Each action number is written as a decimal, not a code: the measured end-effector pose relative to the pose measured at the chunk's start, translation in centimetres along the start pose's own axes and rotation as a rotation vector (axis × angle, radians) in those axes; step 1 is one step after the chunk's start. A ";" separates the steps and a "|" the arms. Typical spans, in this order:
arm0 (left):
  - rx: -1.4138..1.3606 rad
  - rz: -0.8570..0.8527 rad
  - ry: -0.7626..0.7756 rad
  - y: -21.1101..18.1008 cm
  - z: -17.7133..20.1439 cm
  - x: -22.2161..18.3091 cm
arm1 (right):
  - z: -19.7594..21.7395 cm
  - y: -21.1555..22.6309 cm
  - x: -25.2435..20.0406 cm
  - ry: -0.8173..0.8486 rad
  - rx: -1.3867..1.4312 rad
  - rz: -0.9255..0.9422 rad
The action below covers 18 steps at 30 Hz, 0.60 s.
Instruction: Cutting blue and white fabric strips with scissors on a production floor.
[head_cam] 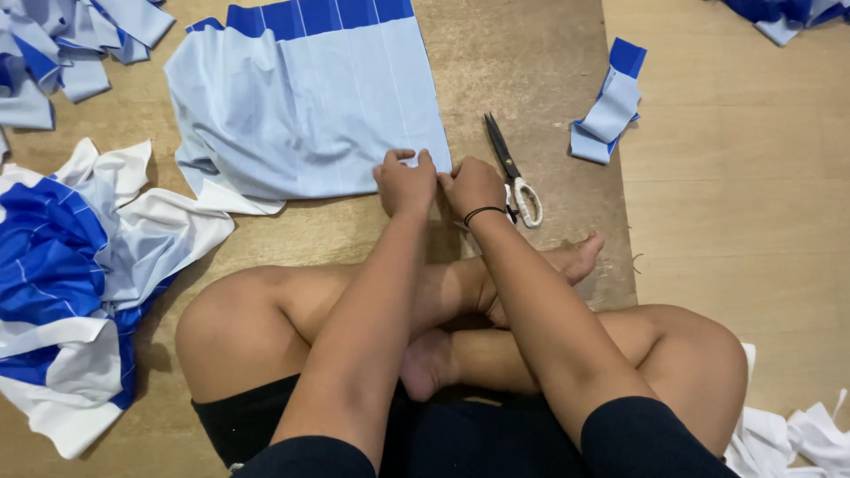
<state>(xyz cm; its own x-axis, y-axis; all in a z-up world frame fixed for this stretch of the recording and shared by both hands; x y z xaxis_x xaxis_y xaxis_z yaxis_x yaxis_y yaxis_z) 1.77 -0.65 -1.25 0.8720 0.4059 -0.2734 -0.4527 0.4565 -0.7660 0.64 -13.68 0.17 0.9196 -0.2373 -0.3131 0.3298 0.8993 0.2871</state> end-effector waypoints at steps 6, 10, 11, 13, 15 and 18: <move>-1.100 0.856 0.126 4.0 -3.6 -1.7 | -2.3 -0.1 2.9 -0.045 0.189 0.037; -1.355 0.878 0.000 -0.2 0.3 -3.4 | -1.9 -0.7 2.4 0.052 1.022 0.014; -1.566 0.815 -0.024 -0.1 0.0 -2.7 | -2.0 -0.8 2.4 0.089 1.333 0.051; -1.701 0.702 -0.041 0.9 -0.2 -0.7 | 3.1 -0.1 -0.4 0.066 1.422 0.148; -1.837 0.575 -0.048 -0.5 1.8 0.1 | 7.5 0.3 -2.5 0.036 1.509 0.259; -1.913 0.441 -0.096 -5.4 8.0 -1.8 | 12.9 -0.4 -5.3 -0.057 1.572 0.360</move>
<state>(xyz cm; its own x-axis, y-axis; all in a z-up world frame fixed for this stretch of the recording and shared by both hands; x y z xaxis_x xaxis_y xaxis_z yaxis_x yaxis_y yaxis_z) 1.15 2.45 8.00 0.7330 0.2971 -0.6119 0.2194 -0.9548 -0.2007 -1.57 -17.54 13.41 0.9882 -0.1532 -0.0058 -0.0458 -0.3306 0.9427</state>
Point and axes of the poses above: each hand's wrist, its own x-axis towards the middle knuckle, its own z-axis out of the back of the hand, y = z × x, the point moved 3 cm from there along x, towards the middle knuckle, and after that the axes turned 12 degrees about -x, right-handed, at the moved point
